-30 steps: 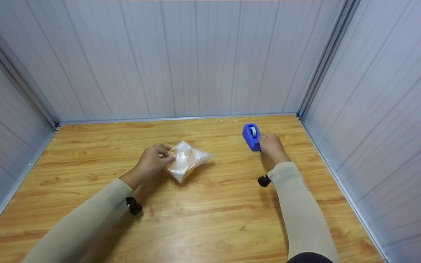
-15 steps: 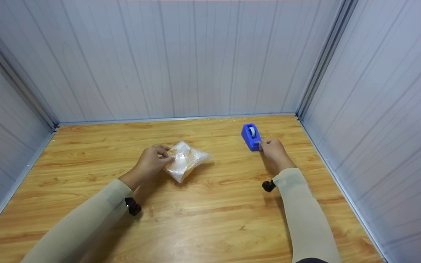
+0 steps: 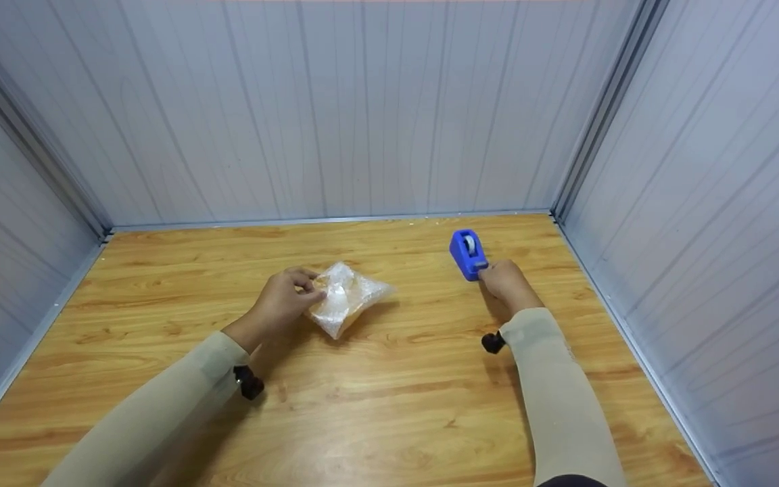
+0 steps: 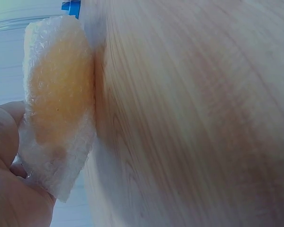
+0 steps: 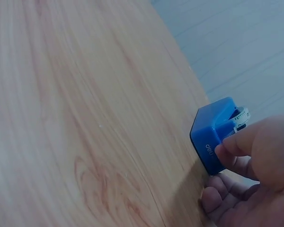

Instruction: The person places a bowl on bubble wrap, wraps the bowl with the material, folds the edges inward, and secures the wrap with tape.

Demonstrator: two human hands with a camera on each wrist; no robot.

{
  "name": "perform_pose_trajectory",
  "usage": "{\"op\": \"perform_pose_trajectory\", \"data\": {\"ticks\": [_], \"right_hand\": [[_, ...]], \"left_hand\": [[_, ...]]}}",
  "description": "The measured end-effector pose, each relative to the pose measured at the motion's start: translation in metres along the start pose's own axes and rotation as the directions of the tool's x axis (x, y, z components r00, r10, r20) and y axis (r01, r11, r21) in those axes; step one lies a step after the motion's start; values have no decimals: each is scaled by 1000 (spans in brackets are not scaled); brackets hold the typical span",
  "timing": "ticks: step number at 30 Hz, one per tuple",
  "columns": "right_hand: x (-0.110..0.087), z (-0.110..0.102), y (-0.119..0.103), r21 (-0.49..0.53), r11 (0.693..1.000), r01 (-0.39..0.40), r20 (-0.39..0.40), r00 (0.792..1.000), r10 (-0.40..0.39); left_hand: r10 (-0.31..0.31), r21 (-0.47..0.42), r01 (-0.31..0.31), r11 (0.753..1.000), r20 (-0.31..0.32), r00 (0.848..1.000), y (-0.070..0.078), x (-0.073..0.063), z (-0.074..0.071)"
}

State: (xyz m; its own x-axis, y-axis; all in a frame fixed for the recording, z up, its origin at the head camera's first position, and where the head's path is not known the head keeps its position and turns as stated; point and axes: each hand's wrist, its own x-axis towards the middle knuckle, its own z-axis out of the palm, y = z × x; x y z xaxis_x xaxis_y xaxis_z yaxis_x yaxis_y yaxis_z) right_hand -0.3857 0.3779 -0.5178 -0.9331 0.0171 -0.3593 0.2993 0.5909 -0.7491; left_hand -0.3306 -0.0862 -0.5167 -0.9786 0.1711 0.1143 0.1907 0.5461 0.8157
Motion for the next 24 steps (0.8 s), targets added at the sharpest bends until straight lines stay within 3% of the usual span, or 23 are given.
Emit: {"op": "perform_pose_trajectory", "data": {"ticks": [8,14,19,22,24], "right_hand": [[2,4,3,-113,993,20,-12,1000,-22],[-8,-5,-1,-22,1000,-12,62,998,14],[-15,-12,-7,150,986,-75,143,988,53],[-16,-16,-11,111,993,-44,156,987,27],[-16,-17,-15,5,1000,5,161,987,-6]], "left_hand": [[3,-1,-3,1000,-24,1000,-1,3,1],[7,-1,-7,1000,-21,1000,-1,4,1],[5,-2,-5,1000,-6,1000,0,2,0],[-4,1,4,1000,16,1000,1,1,-1],[-6,3,5,1000,23,1000,1,1,-2]]}}
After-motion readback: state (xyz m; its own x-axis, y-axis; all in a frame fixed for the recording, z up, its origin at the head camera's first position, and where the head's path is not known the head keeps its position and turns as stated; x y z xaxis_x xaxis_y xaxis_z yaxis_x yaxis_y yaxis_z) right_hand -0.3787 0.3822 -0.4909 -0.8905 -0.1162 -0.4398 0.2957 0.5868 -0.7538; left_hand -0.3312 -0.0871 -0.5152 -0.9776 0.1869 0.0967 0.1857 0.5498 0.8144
